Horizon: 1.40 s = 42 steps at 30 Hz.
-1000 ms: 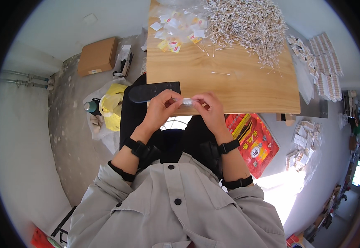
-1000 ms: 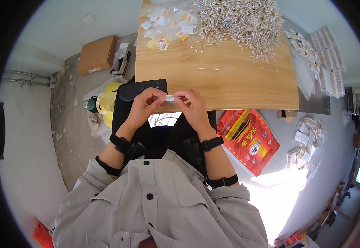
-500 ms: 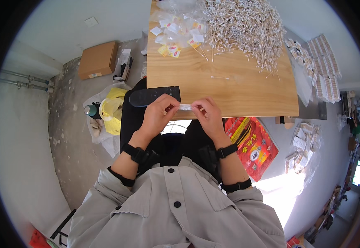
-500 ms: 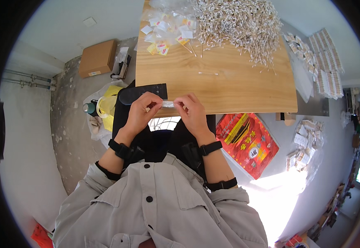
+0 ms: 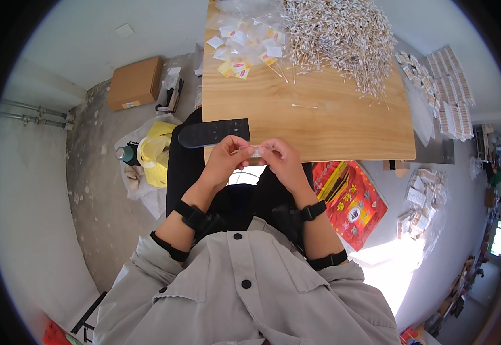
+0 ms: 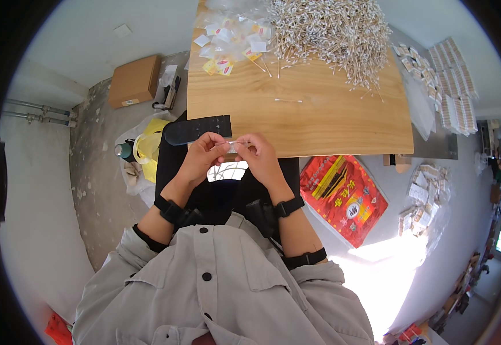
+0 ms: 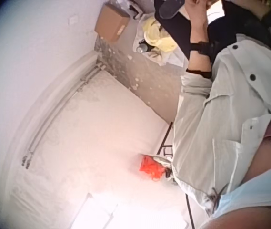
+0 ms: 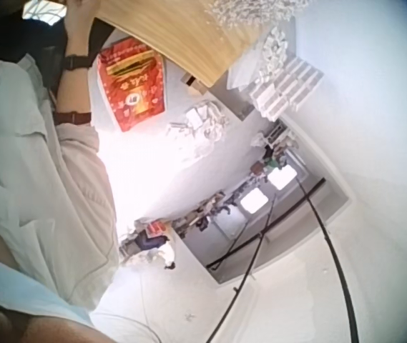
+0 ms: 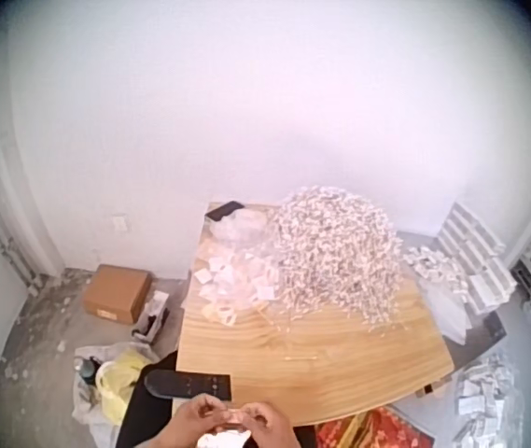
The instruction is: The person gathers loose cotton swabs from a pile on a wooden table and arranges them into neat rows. They then place these rows into a small plastic wrapper, fold the wrapper to seal it, and set the finished package aside. The process is repeated multiple times throughout the video.
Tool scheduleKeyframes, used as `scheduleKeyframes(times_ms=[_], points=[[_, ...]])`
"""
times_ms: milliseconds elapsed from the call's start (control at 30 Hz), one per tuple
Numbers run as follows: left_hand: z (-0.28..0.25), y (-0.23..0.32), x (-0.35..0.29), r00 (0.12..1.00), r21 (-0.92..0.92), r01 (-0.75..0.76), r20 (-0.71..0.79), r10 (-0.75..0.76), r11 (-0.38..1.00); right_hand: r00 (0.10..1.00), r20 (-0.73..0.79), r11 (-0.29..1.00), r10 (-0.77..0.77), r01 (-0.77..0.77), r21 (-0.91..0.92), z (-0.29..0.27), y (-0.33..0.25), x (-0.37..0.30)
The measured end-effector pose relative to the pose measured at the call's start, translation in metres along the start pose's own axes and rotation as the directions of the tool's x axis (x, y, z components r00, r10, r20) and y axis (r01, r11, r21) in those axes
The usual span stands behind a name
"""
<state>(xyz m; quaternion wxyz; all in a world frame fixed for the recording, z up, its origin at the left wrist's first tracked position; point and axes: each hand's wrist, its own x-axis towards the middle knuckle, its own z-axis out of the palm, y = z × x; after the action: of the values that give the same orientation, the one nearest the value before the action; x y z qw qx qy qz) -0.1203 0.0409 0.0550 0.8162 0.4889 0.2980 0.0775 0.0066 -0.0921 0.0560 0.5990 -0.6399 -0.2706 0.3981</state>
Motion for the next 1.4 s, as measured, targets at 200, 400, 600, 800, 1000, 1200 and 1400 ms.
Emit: scheduleKeyframes(times_ms=[200, 400, 600, 800, 1000, 1200, 1400], points=[[0.002, -0.010, 0.001, 0.998, -0.082, 0.056, -0.036, -0.059, 0.995, 0.997, -0.041, 0.975, 0.066, -0.056, 0.213, 0.014, 0.017, 0.001], [-0.004, -0.009, 0.006, 0.991, -0.158, 0.137, 0.030, -0.134, 0.978, 0.992, -0.127, 0.965, 0.020, 0.014, 0.262, 0.019, 0.036, -0.001], [-0.006, -0.010, 0.004, 0.993, -0.212, 0.115, 0.030, -0.111, 0.970, 0.990, -0.131, 0.952, 0.054, -0.012, 0.305, 0.022, 0.027, -0.002], [-0.012, -0.002, -0.002, 0.996, -0.084, 0.085, 0.003, -0.085, 0.993, 0.994, -0.100, 0.944, 0.042, -0.007, 0.329, 0.021, 0.026, -0.001], [0.016, 0.021, -0.022, 0.904, 0.660, -0.397, 0.160, 0.397, 0.638, 0.979, -0.202, 0.983, -0.042, 0.076, 0.166, 0.021, 0.047, 0.008], [0.008, 0.010, -0.011, 0.887, 0.717, -0.401, 0.147, 0.439, 0.570, 0.980, -0.150, 0.959, 0.130, -0.086, 0.271, 0.018, 0.025, 0.004], [0.004, 0.008, -0.008, 0.876, 0.690, -0.431, 0.165, 0.453, 0.582, 0.922, -0.151, 0.802, -0.357, 0.219, -0.555, 0.013, -0.028, -0.015]])
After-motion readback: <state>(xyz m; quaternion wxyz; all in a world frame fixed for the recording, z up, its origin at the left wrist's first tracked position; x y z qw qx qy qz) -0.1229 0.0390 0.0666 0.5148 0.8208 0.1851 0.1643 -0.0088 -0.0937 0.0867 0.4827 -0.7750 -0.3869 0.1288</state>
